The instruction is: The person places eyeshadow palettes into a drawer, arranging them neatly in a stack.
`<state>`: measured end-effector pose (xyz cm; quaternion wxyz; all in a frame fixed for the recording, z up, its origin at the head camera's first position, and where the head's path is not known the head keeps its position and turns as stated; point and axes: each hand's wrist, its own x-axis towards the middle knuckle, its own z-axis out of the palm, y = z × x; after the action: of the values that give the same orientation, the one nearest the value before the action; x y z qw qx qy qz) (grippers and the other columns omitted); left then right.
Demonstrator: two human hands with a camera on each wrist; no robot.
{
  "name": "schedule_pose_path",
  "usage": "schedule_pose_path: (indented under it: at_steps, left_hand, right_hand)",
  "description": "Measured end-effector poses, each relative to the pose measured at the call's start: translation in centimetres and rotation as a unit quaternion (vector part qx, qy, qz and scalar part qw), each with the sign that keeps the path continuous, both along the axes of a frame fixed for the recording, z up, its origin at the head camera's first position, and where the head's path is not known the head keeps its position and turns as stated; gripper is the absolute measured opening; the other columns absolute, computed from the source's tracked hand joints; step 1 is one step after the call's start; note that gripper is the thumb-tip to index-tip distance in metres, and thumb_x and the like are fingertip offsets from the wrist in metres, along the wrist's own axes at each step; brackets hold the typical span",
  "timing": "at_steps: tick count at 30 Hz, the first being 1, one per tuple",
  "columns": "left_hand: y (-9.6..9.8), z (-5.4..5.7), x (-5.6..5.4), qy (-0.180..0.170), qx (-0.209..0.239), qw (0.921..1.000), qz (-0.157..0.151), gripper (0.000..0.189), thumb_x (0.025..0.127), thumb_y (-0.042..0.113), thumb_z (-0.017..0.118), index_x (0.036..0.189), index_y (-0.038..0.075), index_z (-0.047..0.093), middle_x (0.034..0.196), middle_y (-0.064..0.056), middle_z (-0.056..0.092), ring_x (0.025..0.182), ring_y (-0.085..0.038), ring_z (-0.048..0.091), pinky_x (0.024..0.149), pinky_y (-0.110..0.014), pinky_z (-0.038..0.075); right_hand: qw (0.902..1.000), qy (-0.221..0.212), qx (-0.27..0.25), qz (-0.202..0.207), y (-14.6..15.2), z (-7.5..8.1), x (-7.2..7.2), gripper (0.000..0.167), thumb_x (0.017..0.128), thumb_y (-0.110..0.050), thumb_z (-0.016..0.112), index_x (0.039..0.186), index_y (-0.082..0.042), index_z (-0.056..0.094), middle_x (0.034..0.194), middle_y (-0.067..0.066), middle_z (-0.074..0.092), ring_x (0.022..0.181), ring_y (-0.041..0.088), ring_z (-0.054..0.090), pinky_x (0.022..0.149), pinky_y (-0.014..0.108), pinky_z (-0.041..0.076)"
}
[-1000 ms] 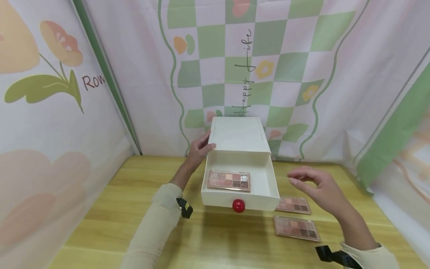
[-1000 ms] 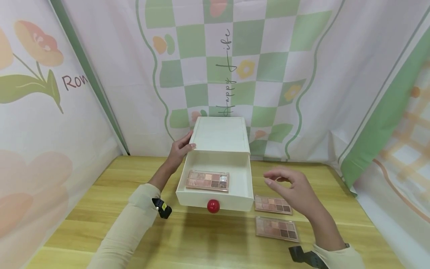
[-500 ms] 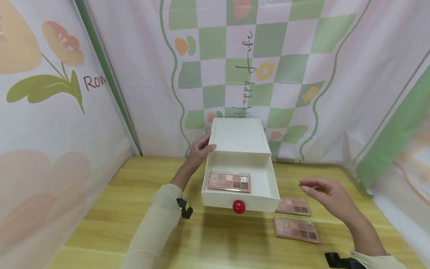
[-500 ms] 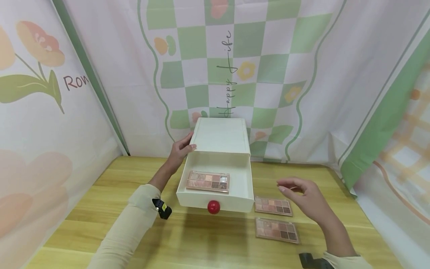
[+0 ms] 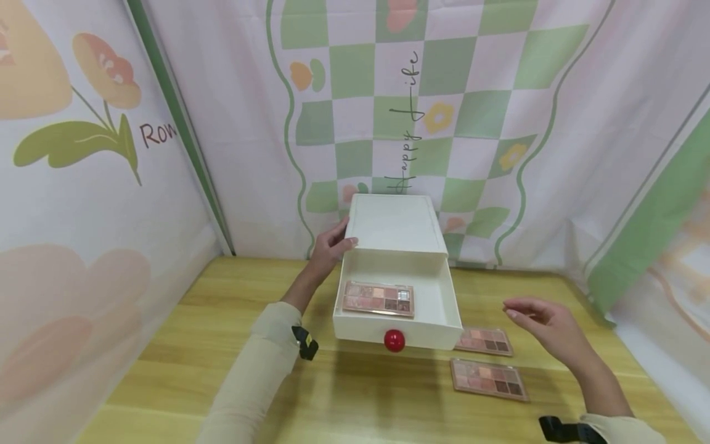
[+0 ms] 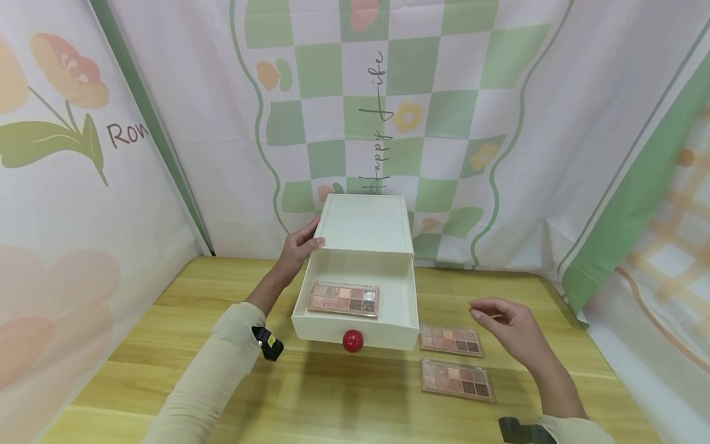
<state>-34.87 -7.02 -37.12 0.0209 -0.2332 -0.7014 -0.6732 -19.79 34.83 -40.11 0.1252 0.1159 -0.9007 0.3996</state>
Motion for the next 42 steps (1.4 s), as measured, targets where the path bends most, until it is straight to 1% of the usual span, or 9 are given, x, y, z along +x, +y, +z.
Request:
schedule_pose_path:
  at_steps: [12, 18, 24, 26, 30, 32, 34, 37, 42]
  left_hand:
    - [-0.1, -0.1, -0.2, -0.004, 0.002, 1.0000, -0.003, 0.071, 0.097, 0.020, 0.058, 0.159, 0.004, 0.027, 0.168, -0.014, 0.029, 0.153, -0.031, 0.037, 0.126, -0.040, 0.036]
    - [-0.1, -0.1, -0.1, -0.005, -0.001, 1.0000, -0.001, 0.071, 0.096, 0.021, 0.057, 0.159, 0.005, 0.028, 0.168, -0.014, 0.029, 0.154, -0.030, 0.036, 0.127, -0.039, 0.034]
    - [-0.1, -0.1, -0.2, 0.002, 0.005, 1.0000, -0.005, 0.071, 0.096, 0.019, 0.057, 0.159, 0.003, 0.027, 0.168, -0.015, 0.027, 0.153, -0.033, 0.036, 0.126, -0.040, 0.035]
    - [0.0, -0.1, -0.2, 0.004, 0.008, 0.9999, -0.007, 0.072, 0.096, 0.019, 0.057, 0.158, 0.002, 0.027, 0.168, -0.015, 0.027, 0.153, -0.033, 0.036, 0.126, -0.041, 0.036]
    - [0.0, -0.2, -0.2, 0.003, 0.009, 0.9999, -0.007, 0.073, 0.095, 0.019, 0.057, 0.158, 0.002, 0.026, 0.168, -0.016, 0.028, 0.152, -0.034, 0.037, 0.125, -0.042, 0.038]
    - [0.0, -0.2, -0.2, 0.002, 0.009, 0.9999, -0.005, 0.073, 0.094, 0.020, 0.057, 0.158, 0.002, 0.027, 0.167, -0.016, 0.028, 0.152, -0.035, 0.038, 0.124, -0.042, 0.038]
    - [0.0, -0.2, -0.2, 0.002, 0.008, 1.0000, -0.004, 0.074, 0.094, 0.021, 0.057, 0.158, 0.002, 0.027, 0.167, -0.017, 0.029, 0.152, -0.035, 0.038, 0.124, -0.043, 0.038]
    - [0.1, -0.2, -0.3, 0.004, 0.007, 1.0000, -0.002, 0.074, 0.093, 0.021, 0.057, 0.158, 0.002, 0.027, 0.167, -0.018, 0.030, 0.151, -0.035, 0.038, 0.124, -0.042, 0.038]
    - [0.1, -0.2, -0.3, 0.010, 0.005, 0.9999, -0.003, 0.073, 0.094, 0.020, 0.056, 0.158, 0.001, 0.027, 0.166, -0.019, 0.030, 0.152, -0.036, 0.038, 0.124, -0.042, 0.037]
  right_hand:
    - [0.9998, -0.010, -0.005, -0.018, 2.1, -3.4, -1.2, 0.026, 0.096, -0.012, 0.067, 0.114, 0.007, 0.069, 0.095, -0.038, 0.065, 0.084, -0.014, 0.062, 0.070, 0.011, 0.054]
    - [0.9999, -0.016, -0.003, -0.003, 2.7, -4.7, -1.7, 0.029, 0.092, -0.007, 0.071, 0.113, 0.013, 0.067, 0.096, -0.036, 0.065, 0.082, -0.013, 0.062, 0.069, 0.013, 0.056]
    - [0.9995, -0.026, 0.007, 0.016, 3.0, -5.9, -2.1, 0.032, 0.089, -0.003, 0.073, 0.114, 0.014, 0.067, 0.097, -0.033, 0.067, 0.083, -0.011, 0.061, 0.069, 0.014, 0.056]
    - [0.9991, -0.033, 0.013, 0.022, 3.1, -6.2, -2.2, 0.033, 0.088, -0.003, 0.073, 0.116, 0.014, 0.067, 0.100, -0.027, 0.070, 0.084, -0.011, 0.061, 0.069, 0.015, 0.057]
    - [0.9976, -0.054, 0.033, 0.027, 3.1, -6.6, -2.4, 0.039, 0.089, -0.005, 0.073, 0.123, 0.011, 0.065, 0.110, 0.000, 0.076, 0.091, -0.015, 0.057, 0.072, 0.017, 0.058]
    - [0.9966, -0.066, 0.040, 0.027, 3.1, -6.7, -2.4, 0.042, 0.090, -0.008, 0.074, 0.127, 0.010, 0.064, 0.117, 0.015, 0.074, 0.095, -0.019, 0.054, 0.074, 0.017, 0.058]
    - [0.9953, -0.083, 0.040, 0.029, 3.2, -6.9, -2.5, 0.046, 0.090, -0.012, 0.074, 0.130, 0.009, 0.062, 0.123, 0.024, 0.070, 0.098, -0.022, 0.051, 0.075, 0.017, 0.058]
    - [0.9939, -0.094, 0.045, 0.034, 3.3, -7.1, -2.7, 0.052, 0.089, -0.014, 0.076, 0.133, 0.008, 0.060, 0.130, 0.031, 0.065, 0.099, -0.023, 0.048, 0.077, 0.018, 0.058]
    - [0.9930, -0.095, 0.057, 0.042, 3.2, -7.7, -2.9, 0.059, 0.083, -0.015, 0.082, 0.132, 0.009, 0.060, 0.133, 0.033, 0.062, 0.100, -0.025, 0.045, 0.080, 0.018, 0.058]
